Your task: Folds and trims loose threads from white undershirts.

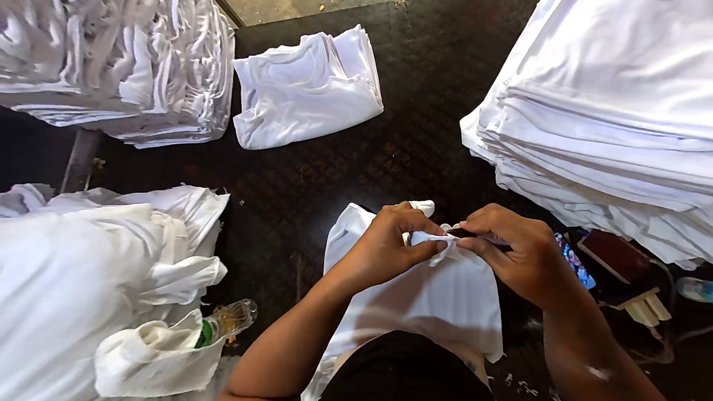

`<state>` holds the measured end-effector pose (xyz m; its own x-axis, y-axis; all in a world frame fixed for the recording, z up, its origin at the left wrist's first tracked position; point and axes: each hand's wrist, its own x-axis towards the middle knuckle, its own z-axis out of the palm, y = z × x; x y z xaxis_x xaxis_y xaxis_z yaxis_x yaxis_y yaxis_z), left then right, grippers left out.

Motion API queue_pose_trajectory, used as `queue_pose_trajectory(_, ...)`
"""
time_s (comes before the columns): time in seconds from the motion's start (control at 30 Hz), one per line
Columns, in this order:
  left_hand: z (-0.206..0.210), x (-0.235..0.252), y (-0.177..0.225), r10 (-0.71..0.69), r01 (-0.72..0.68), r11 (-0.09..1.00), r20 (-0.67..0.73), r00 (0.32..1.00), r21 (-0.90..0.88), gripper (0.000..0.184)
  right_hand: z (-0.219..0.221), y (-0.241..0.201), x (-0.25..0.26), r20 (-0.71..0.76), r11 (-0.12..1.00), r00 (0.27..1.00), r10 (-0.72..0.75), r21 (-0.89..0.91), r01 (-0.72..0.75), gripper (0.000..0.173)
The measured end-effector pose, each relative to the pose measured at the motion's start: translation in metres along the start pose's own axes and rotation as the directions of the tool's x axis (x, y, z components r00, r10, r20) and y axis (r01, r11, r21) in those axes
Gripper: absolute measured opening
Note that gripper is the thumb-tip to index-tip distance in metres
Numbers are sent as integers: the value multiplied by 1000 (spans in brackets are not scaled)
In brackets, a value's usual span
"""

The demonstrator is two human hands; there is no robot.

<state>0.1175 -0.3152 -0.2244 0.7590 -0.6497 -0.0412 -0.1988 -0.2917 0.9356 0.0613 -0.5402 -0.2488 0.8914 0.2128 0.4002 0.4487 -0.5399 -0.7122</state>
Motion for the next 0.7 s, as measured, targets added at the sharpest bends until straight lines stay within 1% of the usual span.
queue_pose_trajectory(0.07,1,0,1,16,-16,999,-3,1000,46,13,0,-6,2,-12,1000,1000,13,15,-13,35)
queue_pose_trajectory(0.13,3,0,1,36,-35,997,-6,999,63,13,3,-9,5,-29,999,1000,-9,38,10,33)
queue_pose_trajectory(0.27,4,1,2,58,-57,994,0,998,98,12,12,-10,8,13,994,994,-105,13,105,16)
queue_pose_trajectory(0.33,5,1,2,46,-47,994,5,999,103,12,14,-10,9,-10,992,992,-127,-30,127,15)
queue_pose_trajectory(0.4,4,0,2,33,-33,997,2,999,75,13,11,-10,9,-82,996,992,-92,-17,91,11)
queue_pose_trajectory(0.47,3,-1,2,17,-17,999,-9,1000,45,12,5,-9,8,-130,998,990,-48,39,53,15)
queue_pose_trajectory(0.53,2,-1,2,8,-7,1000,-16,1000,13,11,5,-8,5,-105,997,993,-47,59,54,16)
queue_pose_trajectory(0.6,2,-1,2,-5,5,1000,-11,1000,-20,11,9,-6,3,-38,997,996,-75,11,76,15)
queue_pose_trajectory(0.63,2,-1,2,-7,7,1000,-6,1000,-29,11,12,-6,2,-27,995,995,-96,-15,95,14)
queue_pose_trajectory(0.7,3,0,2,-2,3,999,2,1000,-40,10,13,-5,0,-82,993,990,-112,-44,108,12)
